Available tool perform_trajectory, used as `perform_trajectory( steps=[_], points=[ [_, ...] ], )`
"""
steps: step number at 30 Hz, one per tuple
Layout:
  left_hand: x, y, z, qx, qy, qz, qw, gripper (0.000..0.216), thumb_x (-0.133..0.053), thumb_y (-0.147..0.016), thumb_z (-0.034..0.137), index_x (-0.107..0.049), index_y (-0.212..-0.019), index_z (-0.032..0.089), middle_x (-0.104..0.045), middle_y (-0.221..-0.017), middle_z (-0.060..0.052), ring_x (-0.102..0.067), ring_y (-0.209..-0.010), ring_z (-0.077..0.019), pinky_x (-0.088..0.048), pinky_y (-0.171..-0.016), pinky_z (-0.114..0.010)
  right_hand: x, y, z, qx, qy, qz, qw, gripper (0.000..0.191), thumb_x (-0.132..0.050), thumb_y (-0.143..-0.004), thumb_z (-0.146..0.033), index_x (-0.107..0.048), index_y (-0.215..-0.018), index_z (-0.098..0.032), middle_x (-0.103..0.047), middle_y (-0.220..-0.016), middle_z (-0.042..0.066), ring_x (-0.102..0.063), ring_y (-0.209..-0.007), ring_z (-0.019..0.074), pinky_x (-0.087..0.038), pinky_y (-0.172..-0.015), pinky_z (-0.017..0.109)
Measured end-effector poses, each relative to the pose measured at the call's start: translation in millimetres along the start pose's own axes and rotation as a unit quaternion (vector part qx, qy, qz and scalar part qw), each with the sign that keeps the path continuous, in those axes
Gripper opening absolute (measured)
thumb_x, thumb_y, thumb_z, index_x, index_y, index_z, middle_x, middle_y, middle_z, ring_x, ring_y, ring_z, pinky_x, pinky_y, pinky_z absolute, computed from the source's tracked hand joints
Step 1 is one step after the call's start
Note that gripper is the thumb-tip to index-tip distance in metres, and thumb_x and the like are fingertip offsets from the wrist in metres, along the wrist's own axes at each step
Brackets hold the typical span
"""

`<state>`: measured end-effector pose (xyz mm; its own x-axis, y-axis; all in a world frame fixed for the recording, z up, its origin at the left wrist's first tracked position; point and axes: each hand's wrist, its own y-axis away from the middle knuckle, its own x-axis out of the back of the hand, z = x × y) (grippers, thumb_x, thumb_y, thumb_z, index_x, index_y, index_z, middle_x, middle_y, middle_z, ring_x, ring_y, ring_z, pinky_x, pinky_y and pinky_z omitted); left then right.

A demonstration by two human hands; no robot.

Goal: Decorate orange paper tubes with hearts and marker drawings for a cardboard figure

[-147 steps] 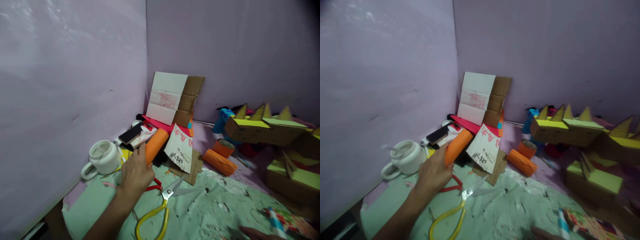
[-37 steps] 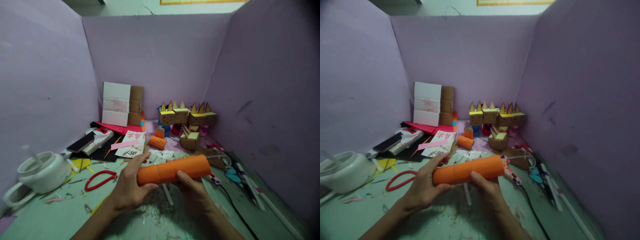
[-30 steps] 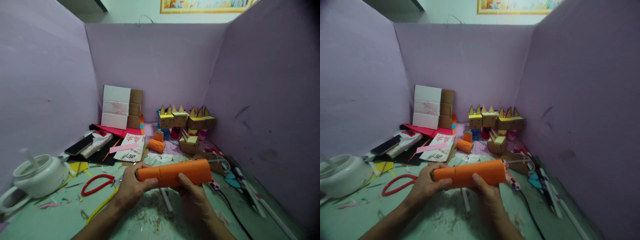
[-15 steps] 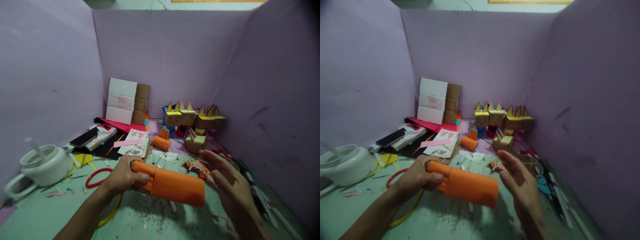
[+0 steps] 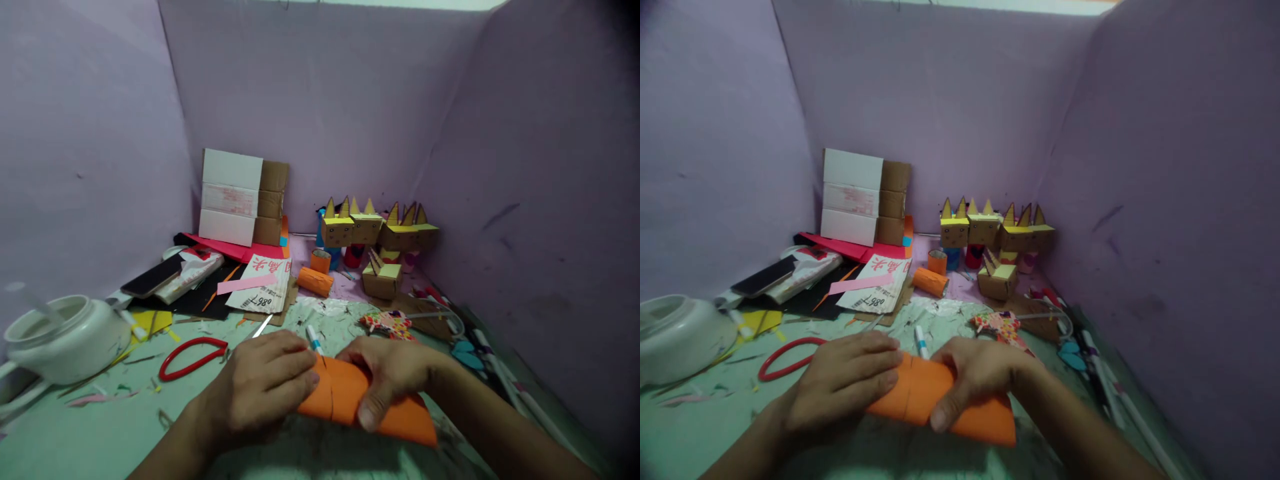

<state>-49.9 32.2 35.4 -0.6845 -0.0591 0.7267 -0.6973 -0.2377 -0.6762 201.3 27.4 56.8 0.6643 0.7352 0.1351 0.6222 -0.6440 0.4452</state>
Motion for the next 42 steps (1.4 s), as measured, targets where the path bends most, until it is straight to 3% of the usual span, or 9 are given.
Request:
perform_trajectory(
  steps=[2, 5, 10, 13, 21, 30, 34, 37, 42],
  points=[
    [-3.2, 1.6, -6.3, 0.05, -0.03, 0.029, 0.998, 0.043, -0.05, -0.077, 0.003, -0.065, -0.112, 0.024, -0.066, -0.125, -0.011, -0.055, -0.121, -0.0281, -0.037, -0.105, -0.054, -4.6, -2.9, -0.3, -0.018, 0.002, 0.082, 0.997, 0.04, -0.088, -0.045, -0.033, -0.069, -0.076, -0.015, -0.066, -0.066, -0.001, -0.054, -0.055, 0.012, -0.039, -0.045, 0.019],
    [-8.5, 0.9, -13.4, 0.243, 0.047, 0.096, 0.964, 0.064, -0.052, -0.072, 0.004, -0.048, -0.134, 0.021, -0.04, -0.149, -0.015, -0.037, -0.136, -0.0314, -0.031, -0.11, -0.055, -15.5, -5.6, -3.7, -0.002, 0.01, 0.225, 0.974, 0.045, -0.088, -0.046, -0.033, -0.064, -0.079, -0.015, -0.065, -0.068, 0.0, -0.055, -0.058, 0.0137, -0.041, -0.048, 0.022],
    [-25.0, -8.0, -8.8, 0.491, 0.461, 0.158, 0.723, 0.069, -0.065, -0.069, 0.028, -0.043, -0.134, 0.015, -0.058, -0.128, -0.019, -0.063, -0.104, -0.0311, -0.056, -0.071, -0.036, -29.2, -16.0, 0.2, 0.047, -0.055, 0.276, 0.958, 0.044, -0.085, -0.05, -0.032, -0.065, -0.086, -0.015, -0.065, -0.073, 0.001, -0.054, -0.06, 0.0143, -0.043, -0.052, 0.025],
    [-31.0, -18.0, -1.4, 0.531, 0.506, 0.144, 0.664, 0.051, -0.074, -0.065, 0.041, -0.062, -0.104, 0.01, -0.07, -0.091, -0.013, -0.065, -0.079, -0.0246, -0.051, -0.06, -0.029, -36.1, -24.2, 6.5, 0.047, -0.073, 0.245, 0.966, 0.045, -0.086, -0.049, -0.028, -0.068, -0.087, -0.016, -0.066, -0.075, 0.001, -0.054, -0.063, 0.0152, -0.043, -0.054, 0.025],
    [-32.3, -23.6, 3.9, 0.533, 0.46, 0.181, 0.687, 0.025, -0.078, -0.058, 0.03, -0.066, -0.071, 0.012, -0.063, -0.063, -0.001, -0.053, -0.058, -0.014, -0.045, -0.055, -0.025, -48.0, -28.5, 17.8, 0.097, -0.281, 0.08, 0.951, 0.051, -0.085, -0.054, -0.045, -0.071, -0.091, -0.011, -0.066, -0.074, 0.002, -0.057, -0.062, 0.0122, -0.045, -0.061, 0.024],
    [-23.8, -30.5, -1.3, 0.543, 0.452, 0.113, 0.699, 0.04, -0.075, -0.059, 0.041, -0.061, -0.085, 0.013, -0.064, -0.07, -0.003, -0.059, -0.063, -0.0172, -0.048, -0.059, -0.029, -50.7, -31.4, 26.9, 0.066, -0.306, 0.152, 0.937, 0.041, -0.086, -0.055, -0.043, -0.071, -0.076, -0.011, -0.066, -0.063, 0.004, -0.055, -0.05, 0.0118, -0.043, -0.051, 0.023],
    [4.1, -19.8, -14.9, 0.586, 0.266, 0.141, 0.752, 0.053, -0.066, -0.064, 0.049, -0.056, -0.104, 0.015, -0.065, -0.081, -0.005, -0.063, -0.07, -0.0213, -0.05, -0.064, -0.033, -46.0, -31.2, 30.0, 0.059, -0.311, 0.193, 0.929, 0.046, -0.086, -0.053, -0.046, -0.07, -0.078, -0.011, -0.066, -0.062, 0.003, -0.056, -0.05, 0.0123, -0.044, -0.052, 0.024],
    [28.5, 5.1, -23.5, 0.566, 0.056, -0.015, 0.823, 0.041, -0.054, -0.071, 0.041, -0.061, -0.104, 0.018, -0.068, -0.088, -0.009, -0.065, -0.084, -0.0285, -0.049, -0.075, -0.04, -44.5, -30.5, 31.4, 0.072, -0.31, 0.19, 0.929, 0.048, -0.086, -0.053, -0.047, -0.07, -0.08, -0.012, -0.066, -0.063, 0.002, -0.058, -0.051, 0.0125, -0.044, -0.054, 0.024],
    [45.9, 56.4, -34.2, 0.525, -0.161, -0.201, 0.811, 0.041, -0.051, -0.066, 0.023, -0.066, -0.104, 0.019, -0.069, -0.101, -0.015, -0.063, -0.099, -0.0354, -0.046, -0.083, -0.042, -44.7, -27.9, 27.9, 0.093, -0.319, 0.18, 0.926, 0.048, -0.085, -0.055, -0.047, -0.071, -0.084, -0.012, -0.067, -0.065, 0.003, -0.06, -0.055, 0.0138, -0.046, -0.056, 0.024]
  ],
)
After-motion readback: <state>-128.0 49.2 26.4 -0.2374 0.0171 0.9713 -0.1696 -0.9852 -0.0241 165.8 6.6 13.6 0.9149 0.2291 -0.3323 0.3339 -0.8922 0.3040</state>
